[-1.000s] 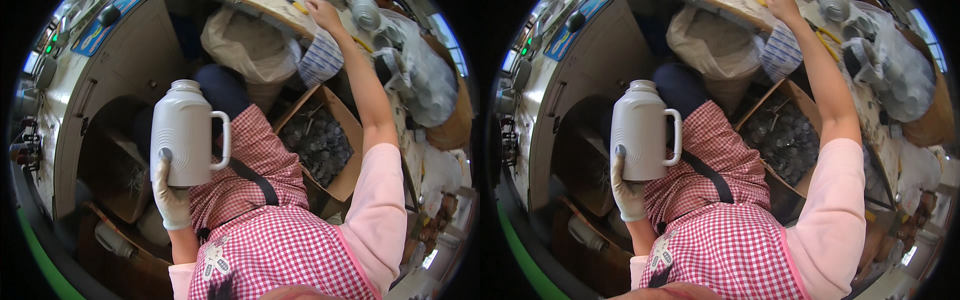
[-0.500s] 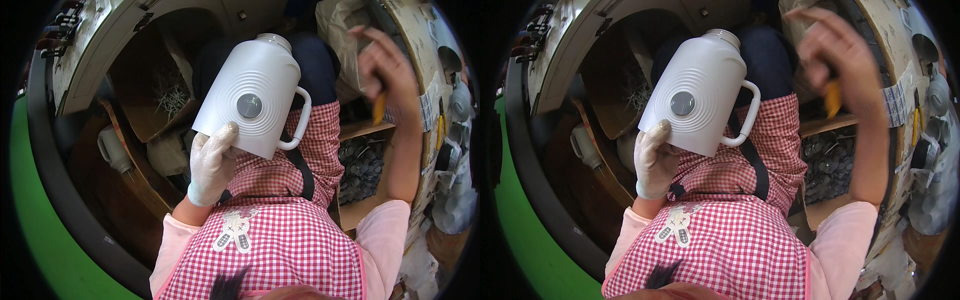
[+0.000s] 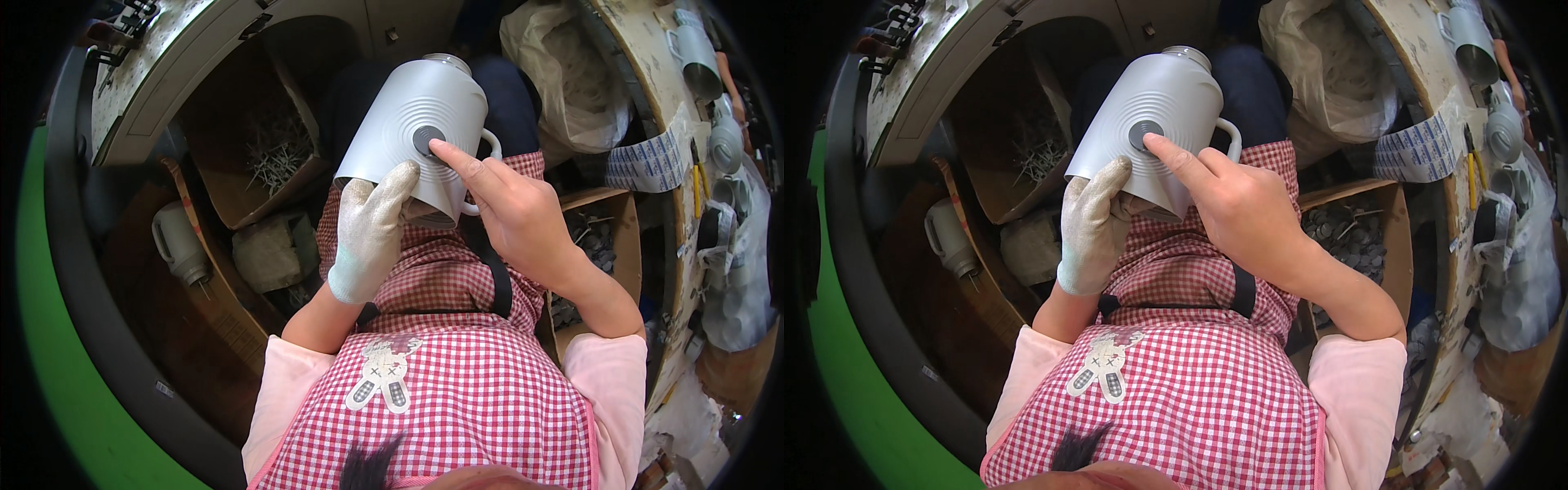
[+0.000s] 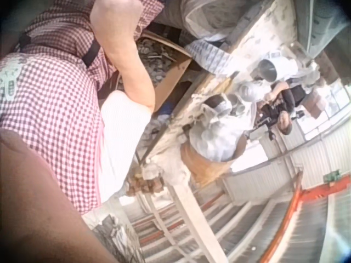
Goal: The person sits on the floor and repeatedly inserts small dark circular pieces into the opening of a white ceramic jug. They use a yellow-handled tool to press the pieces in, then place the jug aside and pick up another one to repeat the process.
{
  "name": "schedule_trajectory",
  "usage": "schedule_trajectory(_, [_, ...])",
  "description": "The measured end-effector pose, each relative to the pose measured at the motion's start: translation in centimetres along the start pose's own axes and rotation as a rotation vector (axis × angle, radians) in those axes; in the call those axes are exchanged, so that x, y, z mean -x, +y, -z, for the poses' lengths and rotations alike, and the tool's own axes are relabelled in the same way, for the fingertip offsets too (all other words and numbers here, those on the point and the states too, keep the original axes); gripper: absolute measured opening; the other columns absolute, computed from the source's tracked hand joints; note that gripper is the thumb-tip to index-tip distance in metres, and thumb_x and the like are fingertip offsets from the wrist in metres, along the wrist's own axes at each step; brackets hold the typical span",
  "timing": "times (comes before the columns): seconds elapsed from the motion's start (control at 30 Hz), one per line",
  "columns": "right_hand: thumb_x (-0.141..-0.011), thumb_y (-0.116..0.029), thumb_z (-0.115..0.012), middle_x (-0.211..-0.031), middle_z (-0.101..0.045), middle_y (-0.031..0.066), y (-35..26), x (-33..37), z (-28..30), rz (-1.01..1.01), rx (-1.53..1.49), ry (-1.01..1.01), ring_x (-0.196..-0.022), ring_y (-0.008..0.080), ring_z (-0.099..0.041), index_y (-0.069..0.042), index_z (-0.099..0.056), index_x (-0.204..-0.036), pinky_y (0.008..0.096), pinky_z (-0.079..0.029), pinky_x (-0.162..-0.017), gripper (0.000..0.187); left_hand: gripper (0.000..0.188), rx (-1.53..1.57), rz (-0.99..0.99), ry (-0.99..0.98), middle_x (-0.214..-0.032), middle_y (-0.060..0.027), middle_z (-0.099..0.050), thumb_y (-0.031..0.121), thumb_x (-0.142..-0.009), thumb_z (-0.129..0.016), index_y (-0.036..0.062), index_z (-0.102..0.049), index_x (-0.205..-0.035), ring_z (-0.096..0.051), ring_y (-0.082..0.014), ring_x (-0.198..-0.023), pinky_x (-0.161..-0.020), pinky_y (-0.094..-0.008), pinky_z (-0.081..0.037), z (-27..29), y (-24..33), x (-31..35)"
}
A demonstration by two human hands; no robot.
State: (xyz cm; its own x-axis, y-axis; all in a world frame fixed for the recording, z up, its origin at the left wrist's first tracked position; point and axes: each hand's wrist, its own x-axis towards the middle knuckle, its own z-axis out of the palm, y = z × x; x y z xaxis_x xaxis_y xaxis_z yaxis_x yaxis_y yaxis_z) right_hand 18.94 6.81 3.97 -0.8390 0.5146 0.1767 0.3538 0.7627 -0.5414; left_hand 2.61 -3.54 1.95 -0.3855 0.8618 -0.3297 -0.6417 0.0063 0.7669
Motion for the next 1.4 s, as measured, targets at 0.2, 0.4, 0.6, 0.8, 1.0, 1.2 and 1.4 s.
schedule_trajectory(0.2, [-0.082,0.005,-0.064,-0.075,-0.054,0.0079,-1.3,0.3,-0.7,0.032,0.303,0.076,-0.056,0.0206,-0.057,-0.018,-0.059,-0.148,0.0334,-0.05,-0.052,0.07,0.037,-0.042,0.002,-0.021,-0.114,-0.0155,-0.07,0.017,-0.107,-0.055,-0.0082,-0.056,-0.133,-0.074,-0.0173,-0.093,-0.081,-0.0303,-0.064,0.1,-0.6,0.3])
schedule_trajectory(0.4, [-0.084,-0.006,-0.065,-0.073,-0.055,0.0051,-1.5,1.4,-1.7,0.043,0.67,0.01,-0.051,0.0159,-0.058,-0.012,-0.062,-0.145,0.0297,-0.048,-0.047,0.062,0.036,-0.366,-0.167,0.031,-0.111,-0.0132,-0.07,0.019,-0.108,-0.056,-0.0108,-0.06,-0.128,-0.067,-0.0136,-0.093,-0.079,-0.0289,-0.056,-0.8,-3.0,0.3])
schedule_trajectory(0.6, [-0.091,-0.009,-0.063,-0.075,-0.062,0.0078,-1.5,1.0,-1.2,0.02,0.712,-0.077,-0.055,0.0131,-0.062,-0.011,-0.066,-0.14,0.0275,-0.05,-0.05,0.049,0.035,-0.41,-0.139,-0.027,-0.117,-0.0107,-0.07,0.017,-0.107,-0.059,-0.0084,-0.061,-0.13,-0.065,-0.014,-0.1,-0.085,-0.0286,-0.053,-0.4,-4.1,0.0])
schedule_trajectory(0.8, [-0.108,-0.022,-0.057,-0.086,-0.06,-0.003,4.1,1.3,3.2,-0.281,-0.678,0.415,-0.053,0.0006,-0.043,-0.009,-0.06,-0.144,0.015,-0.035,-0.047,0.038,0.04,-0.212,-0.158,-0.038,-0.115,-0.0093,-0.071,0.022,-0.102,-0.066,-0.0067,-0.061,-0.13,-0.067,-0.0168,-0.102,-0.092,-0.0321,-0.053,0.8,-1.9,1.4])
schedule_trajectory(1.0, [-0.086,-0.053,-0.083,-0.083,-0.059,-0.0022,9.3,-1.1,2.6,-0.599,-1.088,0.449,-0.059,0.0013,-0.049,-0.001,-0.067,-0.12,0.0148,-0.04,-0.053,0.064,0.036,-0.219,-0.148,-0.029,-0.111,-0.0086,-0.072,0.02,-0.098,-0.073,-0.0041,-0.066,-0.123,-0.067,-0.0148,-0.099,-0.087,-0.0311,-0.054,1.8,-0.9,2.5])
schedule_trajectory(1.2, [-0.081,-0.056,-0.086,-0.072,-0.057,-0.0029,8.0,-1.1,1.5,-0.521,-0.872,0.509,-0.058,0.0015,-0.049,0.0,-0.065,-0.129,0.0165,-0.041,-0.053,0.077,0.035,-0.279,-0.201,0.071,-0.106,-0.0067,-0.072,0.025,-0.102,-0.069,-0.0032,-0.066,-0.122,-0.067,-0.0126,-0.094,-0.082,-0.0268,-0.053,2.7,-2.1,0.7])
schedule_trajectory(1.4, [-0.1,-0.043,-0.069,-0.084,-0.063,0.0026,7.6,-2.4,2.7,-0.479,-0.505,0.479,-0.066,0.0053,-0.055,-0.001,-0.063,-0.136,0.0216,-0.046,-0.06,0.055,0.037,-0.008,-0.019,-0.078,-0.11,-0.0112,-0.072,0.017,-0.1,-0.069,-0.0079,-0.062,-0.126,-0.071,-0.0154,-0.096,-0.082,-0.0267,-0.057,3.6,-1.1,0.6])
